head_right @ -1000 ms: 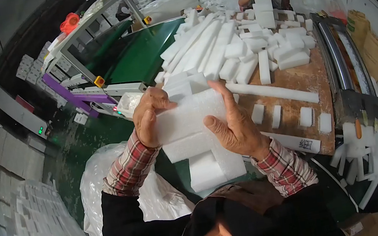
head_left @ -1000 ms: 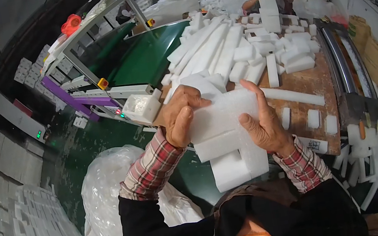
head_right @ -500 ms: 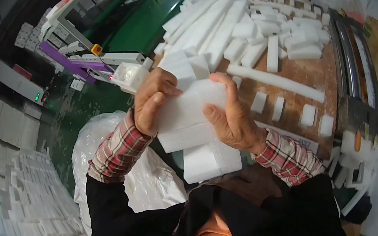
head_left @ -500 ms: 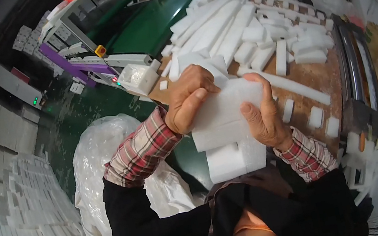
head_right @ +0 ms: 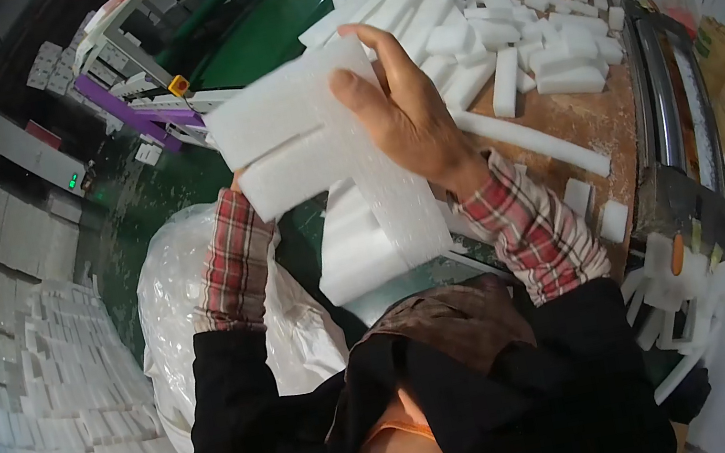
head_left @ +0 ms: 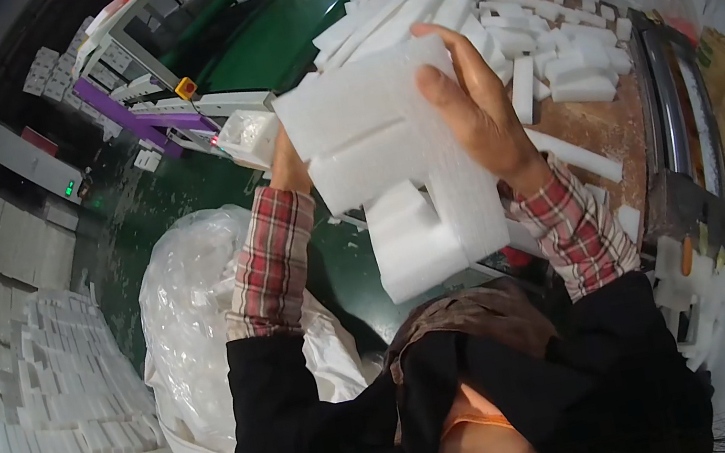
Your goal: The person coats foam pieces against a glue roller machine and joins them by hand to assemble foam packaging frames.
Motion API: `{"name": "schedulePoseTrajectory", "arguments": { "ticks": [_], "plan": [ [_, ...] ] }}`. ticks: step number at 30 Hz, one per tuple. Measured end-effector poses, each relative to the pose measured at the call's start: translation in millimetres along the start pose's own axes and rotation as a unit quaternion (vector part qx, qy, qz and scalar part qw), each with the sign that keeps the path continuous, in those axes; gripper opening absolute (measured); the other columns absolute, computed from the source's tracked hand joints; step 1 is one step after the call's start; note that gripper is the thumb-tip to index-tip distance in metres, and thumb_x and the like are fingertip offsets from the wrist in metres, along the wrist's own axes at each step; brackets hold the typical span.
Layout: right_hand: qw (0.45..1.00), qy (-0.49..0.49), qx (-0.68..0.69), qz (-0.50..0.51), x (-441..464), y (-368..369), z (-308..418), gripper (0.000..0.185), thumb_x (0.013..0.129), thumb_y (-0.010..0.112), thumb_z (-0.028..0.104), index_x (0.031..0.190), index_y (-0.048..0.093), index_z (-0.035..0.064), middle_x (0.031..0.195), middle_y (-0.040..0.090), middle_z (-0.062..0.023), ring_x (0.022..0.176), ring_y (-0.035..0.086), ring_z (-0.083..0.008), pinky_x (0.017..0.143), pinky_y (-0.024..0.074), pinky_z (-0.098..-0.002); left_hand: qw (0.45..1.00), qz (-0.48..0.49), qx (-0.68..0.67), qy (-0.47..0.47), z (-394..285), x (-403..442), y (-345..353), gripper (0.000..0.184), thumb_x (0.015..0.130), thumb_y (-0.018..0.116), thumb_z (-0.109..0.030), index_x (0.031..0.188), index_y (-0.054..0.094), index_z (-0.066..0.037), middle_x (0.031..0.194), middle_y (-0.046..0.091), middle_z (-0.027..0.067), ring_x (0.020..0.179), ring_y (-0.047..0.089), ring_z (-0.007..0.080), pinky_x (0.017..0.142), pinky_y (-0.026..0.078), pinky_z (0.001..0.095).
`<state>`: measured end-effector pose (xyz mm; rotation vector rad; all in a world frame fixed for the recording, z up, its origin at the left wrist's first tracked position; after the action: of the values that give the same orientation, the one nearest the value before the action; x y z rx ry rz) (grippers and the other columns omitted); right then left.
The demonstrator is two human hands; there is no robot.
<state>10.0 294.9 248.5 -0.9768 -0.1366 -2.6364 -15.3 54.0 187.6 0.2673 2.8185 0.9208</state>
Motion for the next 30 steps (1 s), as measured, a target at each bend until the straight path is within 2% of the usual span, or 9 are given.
{"name": "schedulePoseTrajectory", "arguments": {
  "ticks": [6,8,9,11,13,19,24,26,30],
  "plan": [
    [0.998,-0.028,0.036,0.040,12,0,7,0.050,0.091,0.054,0.023,0.131,0.034,0.0001,0.091,0.057,-0.0118,0.068,0.050,-0.0144,0.061,0.0401,-0.0241,0.985,-0.028,0.026,0.167,10,-15,27,0.065,0.090,0.043,-0.055,0.130,0.043,-0.004,0.119,0.055,0.0185,0.102,0.059,0.0296,0.076,0.054,0.0449],
    [0.992,-0.042,0.097,0.061,1,-2,28,0.056,0.087,0.060,0.019,0.133,0.032,0.0001,0.094,0.058,-0.0146,0.072,0.053,-0.0165,0.064,0.0427,-0.0254,0.993,0.092,-0.076,0.005,-7,-21,45,0.070,0.087,0.049,-0.054,0.131,0.039,0.001,0.111,0.059,0.0188,0.094,0.062,0.0293,0.075,0.055,0.0409],
    [0.986,-0.033,0.142,0.086,-8,-4,30,0.066,0.082,0.067,0.018,0.134,0.031,-0.0002,0.100,0.058,-0.0177,0.080,0.058,-0.0202,0.069,0.0474,-0.0280,0.993,0.101,-0.062,0.026,-20,-13,35,0.070,0.087,0.049,-0.054,0.131,0.039,0.001,0.111,0.059,0.0188,0.094,0.062,0.0293,0.075,0.055,0.0409],
    [0.969,-0.208,0.018,0.131,-25,-8,22,0.073,0.079,0.069,0.023,0.136,0.029,-0.0007,0.105,0.057,-0.0212,0.088,0.061,-0.0254,0.074,0.0507,-0.0315,0.965,-0.043,0.205,0.156,-51,4,-4,0.087,0.079,0.051,-0.066,0.132,0.038,0.002,0.121,0.051,0.0263,0.105,0.057,0.0347,0.088,0.048,0.0424],
    [0.939,-0.299,-0.036,0.164,-54,-4,-15,0.066,0.078,0.068,0.025,0.130,0.039,-0.0007,0.113,0.056,-0.0194,0.090,0.061,-0.0306,0.076,0.0522,-0.0364,0.950,-0.233,0.148,0.144,-71,-1,-5,0.088,0.079,0.055,-0.061,0.135,0.032,0.003,0.127,0.046,0.0271,0.112,0.051,0.0388,0.092,0.044,0.0467],
    [0.875,-0.238,-0.312,0.284,-81,-21,-65,0.062,0.064,0.059,0.004,0.125,0.047,0.0006,0.121,0.053,-0.0137,0.103,0.055,-0.0287,0.090,0.0441,-0.0353,0.940,-0.174,0.197,0.218,-95,-9,12,0.083,0.069,0.072,-0.040,0.130,0.036,0.003,0.120,0.047,0.0246,0.111,0.047,0.0348,0.096,0.034,0.0475],
    [0.946,-0.070,-0.213,0.234,-62,-52,-79,0.054,0.075,0.058,0.004,0.126,0.044,-0.0020,0.122,0.052,-0.0149,0.109,0.052,-0.0294,0.092,0.0430,-0.0363,0.936,-0.019,0.252,0.244,-93,-9,20,0.077,0.060,0.076,-0.014,0.128,0.041,-0.003,0.116,0.050,0.0161,0.106,0.047,0.0302,0.096,0.035,0.0441],
    [0.969,-0.086,-0.176,0.149,-39,-69,-89,0.050,0.086,0.055,0.010,0.132,0.039,0.0014,0.126,0.049,-0.0160,0.094,0.060,-0.0256,0.080,0.0504,-0.0321,0.935,-0.004,0.271,0.227,-84,-6,17,0.079,0.057,0.074,0.000,0.129,0.041,-0.007,0.118,0.050,0.0125,0.109,0.046,0.0286,0.099,0.033,0.0445],
    [0.970,0.096,0.216,-0.052,4,-80,-50,0.053,0.097,0.044,0.026,0.139,0.025,0.0014,0.112,0.055,-0.0158,0.083,0.062,-0.0183,0.070,0.0516,-0.0231,0.933,-0.067,0.328,0.130,-53,-4,11,0.081,0.055,0.072,0.006,0.129,0.042,-0.008,0.121,0.049,0.0112,0.112,0.045,0.0280,0.100,0.033,0.0434]
  ]
}}
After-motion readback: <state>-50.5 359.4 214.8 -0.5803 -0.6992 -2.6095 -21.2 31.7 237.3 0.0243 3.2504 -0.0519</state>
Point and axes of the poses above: each hand's wrist, its own x-axis towards the middle knuckle, its own y-axis out of the palm, z = x × y, the point moved 2 cm from there along x, towards the middle knuckle
